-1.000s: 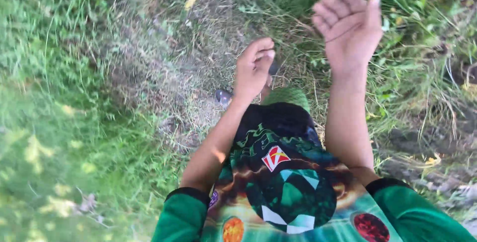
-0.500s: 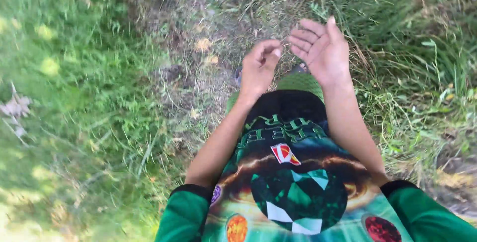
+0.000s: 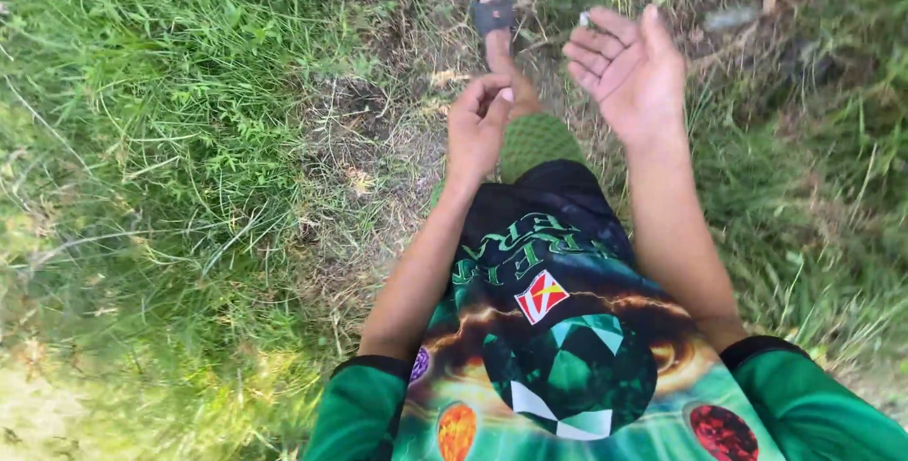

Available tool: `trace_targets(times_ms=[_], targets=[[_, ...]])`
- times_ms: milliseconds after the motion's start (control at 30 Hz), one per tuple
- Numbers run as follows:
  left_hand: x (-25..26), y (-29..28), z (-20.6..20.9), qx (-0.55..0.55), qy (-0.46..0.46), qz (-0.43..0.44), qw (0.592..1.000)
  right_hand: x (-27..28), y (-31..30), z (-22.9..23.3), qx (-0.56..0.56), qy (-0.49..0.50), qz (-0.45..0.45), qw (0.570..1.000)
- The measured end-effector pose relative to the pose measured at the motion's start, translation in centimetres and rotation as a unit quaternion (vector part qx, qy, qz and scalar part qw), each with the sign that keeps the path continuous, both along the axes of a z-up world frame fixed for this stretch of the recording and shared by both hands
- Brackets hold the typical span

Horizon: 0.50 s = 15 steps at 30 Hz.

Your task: Pulling grass and weeds from the ground by hand

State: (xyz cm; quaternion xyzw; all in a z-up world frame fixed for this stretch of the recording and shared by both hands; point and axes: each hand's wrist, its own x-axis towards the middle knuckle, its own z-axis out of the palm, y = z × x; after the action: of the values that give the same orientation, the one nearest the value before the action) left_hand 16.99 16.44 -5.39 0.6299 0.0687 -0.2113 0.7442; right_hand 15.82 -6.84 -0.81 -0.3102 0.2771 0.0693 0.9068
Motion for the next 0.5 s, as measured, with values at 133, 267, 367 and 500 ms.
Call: trace_targets(times_ms=[133,267,367,500], targets=[[7.7,-1.6,-0.4,0.041,-0.018,0.028,0.999,8.9,0.7,-3.7,0.013,0.036,0.042,0.998],[19.8,-3.2,-2.3,0.178,-0.093,0.021,0.979,23.4,1.3,-7.4,0.043,0.057,0.078,0.994],[22.2,-3.0,-0.9,0.105,-0.025,0.097,0.989,26.6,3.1,-7.2,0.003,0.097,0.135,0.986],[26.5,-2.2,-2.0,0.178,-0.013,0.168,0.969,30.3,4.0,-13.6,-0.108,0.136,0.184,0.967]])
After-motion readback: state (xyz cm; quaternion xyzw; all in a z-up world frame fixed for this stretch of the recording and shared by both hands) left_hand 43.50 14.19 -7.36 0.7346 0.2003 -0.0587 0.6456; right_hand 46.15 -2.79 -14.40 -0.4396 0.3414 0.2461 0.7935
